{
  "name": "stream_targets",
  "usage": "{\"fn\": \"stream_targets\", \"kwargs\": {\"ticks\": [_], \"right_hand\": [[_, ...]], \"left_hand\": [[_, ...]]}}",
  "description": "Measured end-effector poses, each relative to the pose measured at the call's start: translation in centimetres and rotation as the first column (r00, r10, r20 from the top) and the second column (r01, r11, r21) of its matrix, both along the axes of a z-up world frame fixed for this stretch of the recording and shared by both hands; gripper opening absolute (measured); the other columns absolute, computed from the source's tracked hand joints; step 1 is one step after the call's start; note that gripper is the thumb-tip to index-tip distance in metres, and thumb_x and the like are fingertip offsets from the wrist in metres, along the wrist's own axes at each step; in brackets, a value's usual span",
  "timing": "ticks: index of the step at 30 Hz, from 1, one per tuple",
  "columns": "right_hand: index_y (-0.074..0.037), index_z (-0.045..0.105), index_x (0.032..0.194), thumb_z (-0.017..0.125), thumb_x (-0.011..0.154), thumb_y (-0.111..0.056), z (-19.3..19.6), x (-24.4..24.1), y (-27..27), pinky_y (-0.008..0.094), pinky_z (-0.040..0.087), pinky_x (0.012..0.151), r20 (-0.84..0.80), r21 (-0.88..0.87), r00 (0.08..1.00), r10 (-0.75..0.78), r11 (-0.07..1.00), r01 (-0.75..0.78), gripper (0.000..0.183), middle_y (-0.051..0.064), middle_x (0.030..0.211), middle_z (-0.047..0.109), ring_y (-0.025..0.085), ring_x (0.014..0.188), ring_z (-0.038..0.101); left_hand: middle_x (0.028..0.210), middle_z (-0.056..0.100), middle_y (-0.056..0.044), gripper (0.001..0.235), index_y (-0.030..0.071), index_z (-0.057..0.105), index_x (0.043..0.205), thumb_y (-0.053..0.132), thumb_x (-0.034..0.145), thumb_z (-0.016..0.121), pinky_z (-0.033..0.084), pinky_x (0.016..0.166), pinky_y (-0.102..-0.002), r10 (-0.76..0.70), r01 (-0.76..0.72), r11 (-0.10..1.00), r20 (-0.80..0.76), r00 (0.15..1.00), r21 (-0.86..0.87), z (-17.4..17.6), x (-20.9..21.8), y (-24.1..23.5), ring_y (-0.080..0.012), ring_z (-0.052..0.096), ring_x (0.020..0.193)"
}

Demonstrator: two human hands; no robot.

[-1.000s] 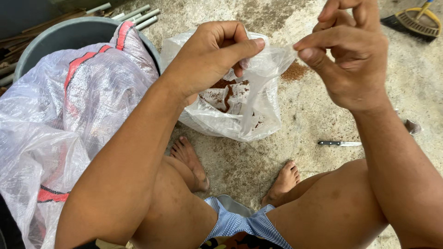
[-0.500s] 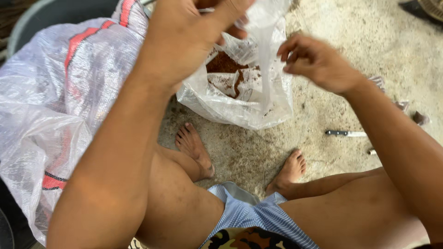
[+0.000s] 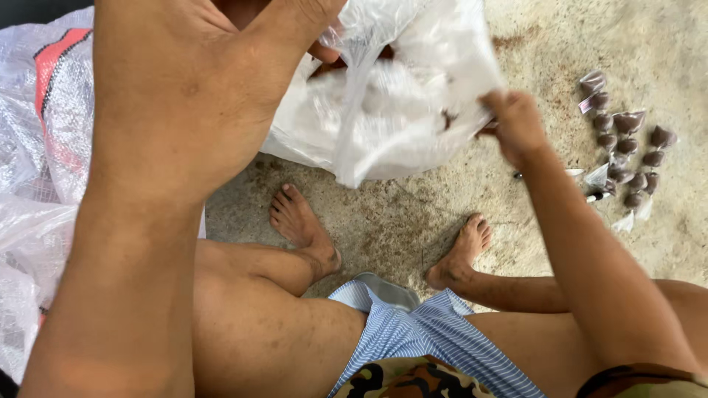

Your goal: The person scoops a brown powder from a large plastic bag into small clear plastic bags using their hands. They then tie the top of each small bag and place it on the floor next to others.

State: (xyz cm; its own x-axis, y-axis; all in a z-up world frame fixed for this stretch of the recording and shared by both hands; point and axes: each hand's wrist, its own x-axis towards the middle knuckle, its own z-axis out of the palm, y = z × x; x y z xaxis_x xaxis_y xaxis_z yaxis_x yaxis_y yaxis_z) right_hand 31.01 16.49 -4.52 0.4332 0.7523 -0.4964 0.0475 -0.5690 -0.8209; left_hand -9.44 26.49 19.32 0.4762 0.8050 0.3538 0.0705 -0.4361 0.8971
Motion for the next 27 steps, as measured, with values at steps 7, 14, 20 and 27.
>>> {"fn": "stream_targets", "kwargs": {"ticks": [7,14,20,27], "right_hand": [[0.002,0.064,0.091,0.057,0.107,-0.014,13.8,-2.2,3.4,0.032,0.058,0.062,0.216,0.114,0.964,0.152,0.977,-0.18,0.024,0.012,0.083,0.068,0.016,0.061,0.062],[0.003,0.066,0.089,0.056,0.108,-0.02,17.9,-4.4,3.5,0.034,0.054,0.06,0.266,-0.032,0.911,0.314,0.948,-0.317,0.031,0.016,0.078,0.065,0.019,0.058,0.058],[-0.001,0.068,0.092,0.053,0.108,-0.026,18.5,-3.4,2.8,0.031,0.052,0.067,0.343,-0.065,0.883,0.321,0.946,-0.319,0.033,0.013,0.078,0.066,0.017,0.064,0.061],[0.0,0.068,0.089,0.052,0.108,-0.035,18.9,-4.2,1.9,0.033,0.053,0.076,0.367,-0.168,0.862,0.349,0.936,-0.308,0.042,0.009,0.084,0.07,0.015,0.07,0.064]], "left_hand": [[0.086,0.071,-0.002,0.012,-0.003,0.069,0.099,0.003,0.109,0.066,0.061,0.071,-0.022,0.087,-0.093,0.996,0.308,0.948,0.006,-0.1,3.2,0.0,-0.0069,0.072,0.075],[0.072,0.06,0.002,0.03,-0.001,0.06,0.085,0.009,0.109,0.074,0.052,0.061,-0.021,0.139,-0.124,0.99,0.391,0.91,-0.065,-0.1,5.1,-0.1,-0.0049,0.062,0.063],[0.071,0.059,0.002,0.032,-0.002,0.058,0.084,0.009,0.109,0.073,0.054,0.062,-0.022,0.161,-0.177,0.984,0.379,0.911,0.01,0.3,5.3,-0.3,-0.0047,0.062,0.064],[0.069,0.065,0.003,0.029,0.001,0.063,0.081,0.013,0.107,0.071,0.049,0.058,-0.022,0.205,-0.208,0.978,0.326,0.923,-0.024,1.0,5.4,0.0,-0.0043,0.066,0.062]]}}
